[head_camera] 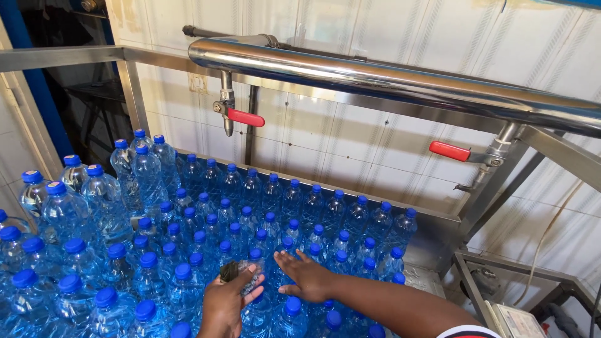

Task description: Manually applying plastic shrink-wrap seals to the necks of filled water bottles at a production station.

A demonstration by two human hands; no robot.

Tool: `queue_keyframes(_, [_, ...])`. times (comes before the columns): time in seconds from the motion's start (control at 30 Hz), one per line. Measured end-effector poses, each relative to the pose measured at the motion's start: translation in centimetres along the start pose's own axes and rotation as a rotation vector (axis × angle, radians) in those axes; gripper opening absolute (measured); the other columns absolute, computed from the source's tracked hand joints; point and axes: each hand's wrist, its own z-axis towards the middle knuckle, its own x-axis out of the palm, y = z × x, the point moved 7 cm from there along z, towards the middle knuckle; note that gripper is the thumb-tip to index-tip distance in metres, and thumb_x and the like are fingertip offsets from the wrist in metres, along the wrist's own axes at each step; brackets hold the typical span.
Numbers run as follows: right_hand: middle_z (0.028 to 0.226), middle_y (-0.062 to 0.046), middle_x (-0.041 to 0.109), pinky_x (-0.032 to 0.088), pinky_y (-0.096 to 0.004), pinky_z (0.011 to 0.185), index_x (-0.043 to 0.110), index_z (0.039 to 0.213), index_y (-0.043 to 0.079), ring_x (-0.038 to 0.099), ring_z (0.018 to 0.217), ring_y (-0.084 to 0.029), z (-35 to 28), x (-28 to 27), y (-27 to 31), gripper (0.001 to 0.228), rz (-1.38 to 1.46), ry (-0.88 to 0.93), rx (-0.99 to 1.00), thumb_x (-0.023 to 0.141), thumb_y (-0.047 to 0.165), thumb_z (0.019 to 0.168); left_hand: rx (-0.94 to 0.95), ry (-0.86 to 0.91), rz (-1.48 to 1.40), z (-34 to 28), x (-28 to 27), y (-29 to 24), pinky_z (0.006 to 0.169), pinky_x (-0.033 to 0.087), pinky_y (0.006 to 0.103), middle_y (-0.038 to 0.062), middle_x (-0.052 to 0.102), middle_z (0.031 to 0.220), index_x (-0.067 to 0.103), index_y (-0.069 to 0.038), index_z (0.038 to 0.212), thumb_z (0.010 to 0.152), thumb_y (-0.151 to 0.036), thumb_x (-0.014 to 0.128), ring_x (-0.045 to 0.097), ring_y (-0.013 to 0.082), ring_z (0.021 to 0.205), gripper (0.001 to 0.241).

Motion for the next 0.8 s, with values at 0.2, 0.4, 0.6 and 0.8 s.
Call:
queue_keyframes(0.2, [0.141,-0.011,0.065,0.06,-0.04,0.107,0.061,0.149,0.012,0.065,0.13,-0.022,0.2,-4.5,1.2,0.085,0.728,-0.506,-0.059,0.069,0.073,0.09,0.056,-0.014,0.089,1.6,-0.7,1.1,0.088,0.067,0.0493,0.027,0.083,0.113,0.081,0.011,0.121,0.095,-0.002,0.086,0.08,0.0406,0.103,0.029])
queue_keyframes(0.4, [0.096,-0.01,0.083,0.072,-0.032,0.078,0.083,0.1,0.008,0.084,0.088,-0.02,-1.4,-7.2,5.6,0.012,0.666,-0.591,-0.231,0.091,0.013,0.093,0.094,0.081,0.147,2.2,-0.3,1.8,0.091,0.063,0.0497,0.026,0.087,0.105,0.084,0.007,0.113,0.097,-0.004,0.084,0.083,0.0384,0.103,0.019])
queue_keyframes(0.6, [0.083,-0.011,0.081,0.069,-0.032,0.065,0.082,0.104,0.002,0.078,0.067,-0.019,-1.5,-6.5,4.3,0.011,0.9,-0.634,-0.103,0.087,0.01,0.098,0.09,0.098,0.068,1.2,0.4,1.5,0.096,0.067,0.0508,0.031,0.085,0.113,0.083,0.016,0.123,0.091,0.008,0.084,0.08,0.0416,0.103,0.033])
queue_keyframes(0.8, [0.092,-0.007,0.082,0.063,-0.036,0.066,0.083,0.101,0.011,0.072,0.074,-0.017,-2.7,-6.8,5.2,0.002,0.787,-0.692,-0.08,0.081,0.01,0.102,0.207,0.008,0.038,2.9,-0.4,2.4,0.083,0.07,0.0474,0.033,0.082,0.097,0.082,0.022,0.113,0.089,0.007,0.082,0.08,0.0418,0.085,0.028])
